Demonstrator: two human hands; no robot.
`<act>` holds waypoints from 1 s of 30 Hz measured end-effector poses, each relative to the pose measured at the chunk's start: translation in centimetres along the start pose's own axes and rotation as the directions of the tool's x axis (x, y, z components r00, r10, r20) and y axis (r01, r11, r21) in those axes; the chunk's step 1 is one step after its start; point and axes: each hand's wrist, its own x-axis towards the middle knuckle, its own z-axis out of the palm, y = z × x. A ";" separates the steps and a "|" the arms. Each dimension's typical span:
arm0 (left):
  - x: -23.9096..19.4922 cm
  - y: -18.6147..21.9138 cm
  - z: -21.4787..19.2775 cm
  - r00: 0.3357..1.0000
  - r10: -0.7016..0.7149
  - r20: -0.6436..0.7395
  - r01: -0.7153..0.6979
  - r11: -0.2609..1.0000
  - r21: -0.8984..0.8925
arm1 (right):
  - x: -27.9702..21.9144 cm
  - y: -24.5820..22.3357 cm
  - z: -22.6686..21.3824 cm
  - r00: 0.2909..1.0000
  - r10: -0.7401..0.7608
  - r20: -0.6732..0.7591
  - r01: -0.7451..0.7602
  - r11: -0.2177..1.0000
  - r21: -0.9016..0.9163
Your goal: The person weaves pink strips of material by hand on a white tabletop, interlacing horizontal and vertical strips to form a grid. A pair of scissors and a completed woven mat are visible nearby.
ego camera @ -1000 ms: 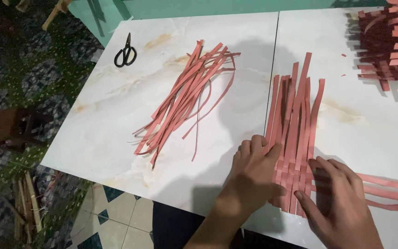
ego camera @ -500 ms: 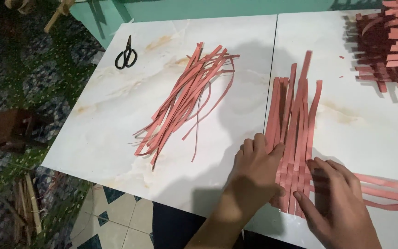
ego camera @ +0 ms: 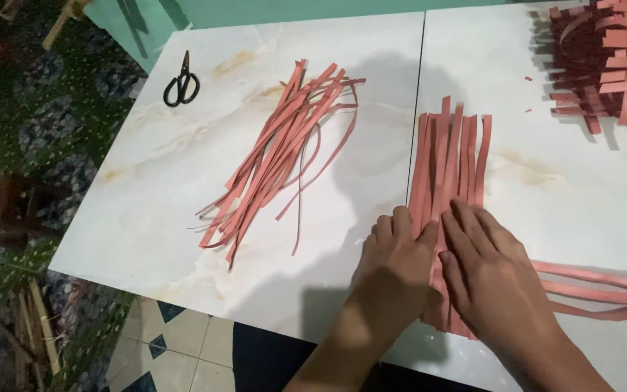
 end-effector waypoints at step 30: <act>0.6 0.0 1.2 0.985 -0.088 0.146 0.095 0.994 -0.044 | 0.0 0.1 0.6 0.994 0.081 0.076 -0.068 0.985 -0.161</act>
